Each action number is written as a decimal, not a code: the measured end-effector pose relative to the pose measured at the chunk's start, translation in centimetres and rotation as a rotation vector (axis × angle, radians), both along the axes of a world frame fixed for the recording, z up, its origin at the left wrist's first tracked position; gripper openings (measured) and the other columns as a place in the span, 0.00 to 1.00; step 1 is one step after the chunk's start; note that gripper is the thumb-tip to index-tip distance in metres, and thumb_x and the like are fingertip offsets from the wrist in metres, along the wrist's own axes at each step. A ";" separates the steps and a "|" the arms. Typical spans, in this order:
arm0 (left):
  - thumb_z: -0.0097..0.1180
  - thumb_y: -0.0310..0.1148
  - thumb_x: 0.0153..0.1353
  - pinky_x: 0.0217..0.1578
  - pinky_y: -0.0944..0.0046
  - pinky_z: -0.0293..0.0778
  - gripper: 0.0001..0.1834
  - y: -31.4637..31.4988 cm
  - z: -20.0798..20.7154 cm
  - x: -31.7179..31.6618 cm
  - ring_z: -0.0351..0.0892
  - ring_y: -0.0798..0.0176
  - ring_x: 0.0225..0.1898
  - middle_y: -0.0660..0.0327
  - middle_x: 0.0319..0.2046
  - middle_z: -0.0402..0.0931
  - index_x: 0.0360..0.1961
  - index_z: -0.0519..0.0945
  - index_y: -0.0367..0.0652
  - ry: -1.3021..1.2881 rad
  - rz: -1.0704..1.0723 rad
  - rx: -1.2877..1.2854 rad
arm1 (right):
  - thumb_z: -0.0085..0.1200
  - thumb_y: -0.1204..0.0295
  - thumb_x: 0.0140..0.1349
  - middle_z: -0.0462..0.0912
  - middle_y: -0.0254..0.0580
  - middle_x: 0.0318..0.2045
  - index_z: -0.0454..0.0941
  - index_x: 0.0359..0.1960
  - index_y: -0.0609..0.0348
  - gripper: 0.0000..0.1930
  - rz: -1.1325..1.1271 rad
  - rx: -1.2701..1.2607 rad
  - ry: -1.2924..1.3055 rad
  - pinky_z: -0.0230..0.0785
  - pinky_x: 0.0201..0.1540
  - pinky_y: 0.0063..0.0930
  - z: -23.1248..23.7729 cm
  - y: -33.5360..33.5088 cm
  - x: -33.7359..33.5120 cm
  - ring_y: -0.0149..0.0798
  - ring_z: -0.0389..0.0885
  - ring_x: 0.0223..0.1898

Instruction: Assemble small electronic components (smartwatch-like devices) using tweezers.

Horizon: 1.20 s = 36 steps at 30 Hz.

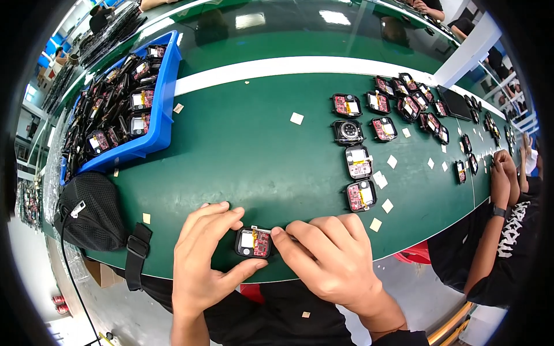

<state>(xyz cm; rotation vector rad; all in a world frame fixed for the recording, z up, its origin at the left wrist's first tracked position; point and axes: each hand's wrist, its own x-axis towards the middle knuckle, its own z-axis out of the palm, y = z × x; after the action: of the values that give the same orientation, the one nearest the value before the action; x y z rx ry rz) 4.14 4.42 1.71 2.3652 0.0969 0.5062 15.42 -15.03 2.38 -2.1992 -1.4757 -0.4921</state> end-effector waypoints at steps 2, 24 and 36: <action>0.86 0.37 0.39 0.61 0.44 0.74 0.42 -0.1 0.0 0.0 0.81 0.45 0.58 0.59 0.40 0.85 0.60 0.83 0.40 -0.002 0.008 0.010 | 0.65 0.70 0.53 0.84 0.29 0.37 0.89 0.41 0.54 0.13 0.013 0.006 -0.005 0.61 0.36 0.29 0.0 0.0 0.0 0.31 0.78 0.34; 0.85 0.38 0.39 0.63 0.45 0.72 0.42 0.0 0.0 -0.1 0.81 0.46 0.58 0.59 0.39 0.86 0.59 0.83 0.41 -0.012 -0.008 0.001 | 0.62 0.75 0.50 0.84 0.29 0.36 0.90 0.41 0.56 0.14 -0.009 0.037 0.089 0.59 0.35 0.31 -0.6 -0.1 0.1 0.32 0.77 0.32; 0.86 0.37 0.37 0.63 0.45 0.72 0.43 0.1 0.1 -0.1 0.81 0.46 0.57 0.58 0.39 0.85 0.59 0.83 0.40 -0.015 -0.012 -0.019 | 0.66 0.72 0.49 0.84 0.33 0.36 0.89 0.39 0.58 0.13 0.021 -0.019 -0.039 0.60 0.32 0.30 0.1 0.1 0.1 0.32 0.77 0.31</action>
<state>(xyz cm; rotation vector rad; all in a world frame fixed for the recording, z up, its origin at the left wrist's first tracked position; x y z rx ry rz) 4.06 4.52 1.79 2.3413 0.0803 0.5148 15.49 -14.92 2.50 -2.1980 -1.5281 -0.5195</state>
